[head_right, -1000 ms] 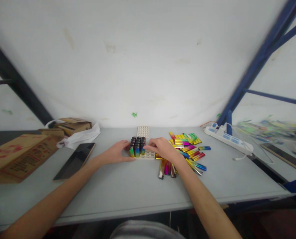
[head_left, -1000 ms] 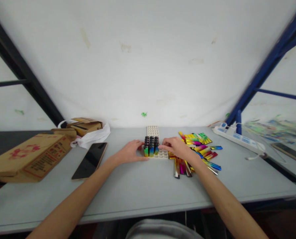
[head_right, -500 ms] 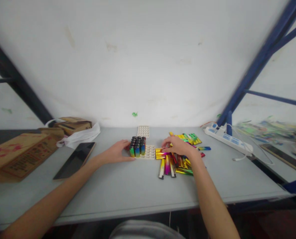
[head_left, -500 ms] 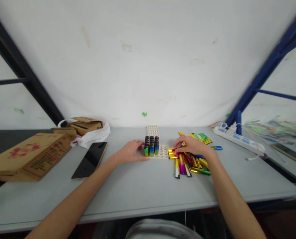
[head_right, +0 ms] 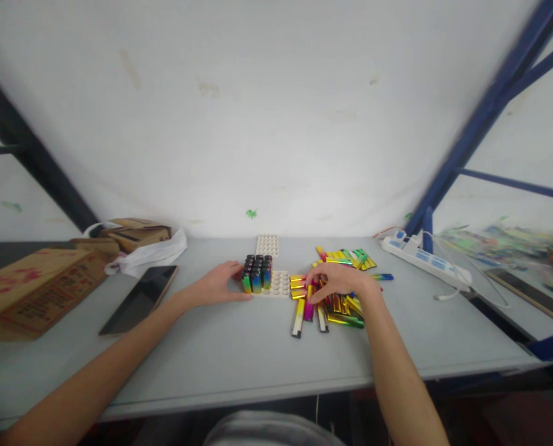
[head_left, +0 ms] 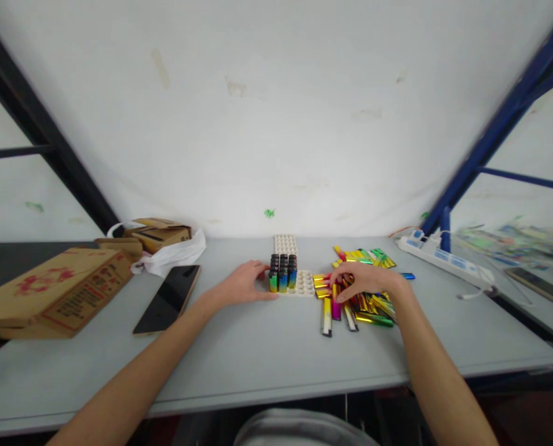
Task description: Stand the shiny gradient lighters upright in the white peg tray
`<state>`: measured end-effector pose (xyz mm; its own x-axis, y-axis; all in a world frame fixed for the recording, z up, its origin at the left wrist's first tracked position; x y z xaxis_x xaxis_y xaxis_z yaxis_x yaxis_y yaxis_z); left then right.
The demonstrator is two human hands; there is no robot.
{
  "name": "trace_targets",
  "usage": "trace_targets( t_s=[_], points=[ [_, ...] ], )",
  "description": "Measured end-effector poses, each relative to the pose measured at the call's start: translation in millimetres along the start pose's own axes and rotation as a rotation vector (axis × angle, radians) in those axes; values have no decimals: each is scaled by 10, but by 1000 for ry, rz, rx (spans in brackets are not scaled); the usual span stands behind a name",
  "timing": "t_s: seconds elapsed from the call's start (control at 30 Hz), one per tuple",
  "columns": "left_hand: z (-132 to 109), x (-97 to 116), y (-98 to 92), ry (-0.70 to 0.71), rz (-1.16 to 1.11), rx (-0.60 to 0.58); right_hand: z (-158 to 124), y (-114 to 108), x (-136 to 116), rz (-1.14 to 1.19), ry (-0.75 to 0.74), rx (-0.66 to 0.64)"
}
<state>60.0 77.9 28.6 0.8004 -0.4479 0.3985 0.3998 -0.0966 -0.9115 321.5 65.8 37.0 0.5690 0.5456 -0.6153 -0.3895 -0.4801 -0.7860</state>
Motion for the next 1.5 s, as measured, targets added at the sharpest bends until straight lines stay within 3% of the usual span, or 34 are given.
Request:
trace_targets(
  t_s=[0.17,0.43,0.73,0.97,1.17,1.37,1.5],
  points=[
    [5,20,-4,10,12,6,16,-54,37,45,-35,45],
    [2,29,-4,1,30,9,73,-294,-78,140,-110,366],
    [1,46,-16,-5,39,10,374,-134,-114,571,-160,516],
    [3,49,-18,-24,15,-7,446,-3,-76,893,-117,666],
    [-3,53,-18,-16,25,-7,453,31,-146,879,-122,711],
    [-6,69,-29,-11,25,0,542,114,-269,887,-179,605],
    [-5,61,-15,-20,38,-7,588,192,-273,980,-162,606]
  ],
)
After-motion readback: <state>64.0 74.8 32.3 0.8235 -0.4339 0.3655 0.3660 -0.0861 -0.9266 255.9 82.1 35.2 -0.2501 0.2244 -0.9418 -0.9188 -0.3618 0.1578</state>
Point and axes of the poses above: each hand's wrist, its own z-axis towards the middle knuckle, its own y-axis out of the palm, x = y × z, the point moved 10 cm from there along z, towards the middle knuckle, and after that the axes turned 11 degrees about -y, right-handed, at the moved point
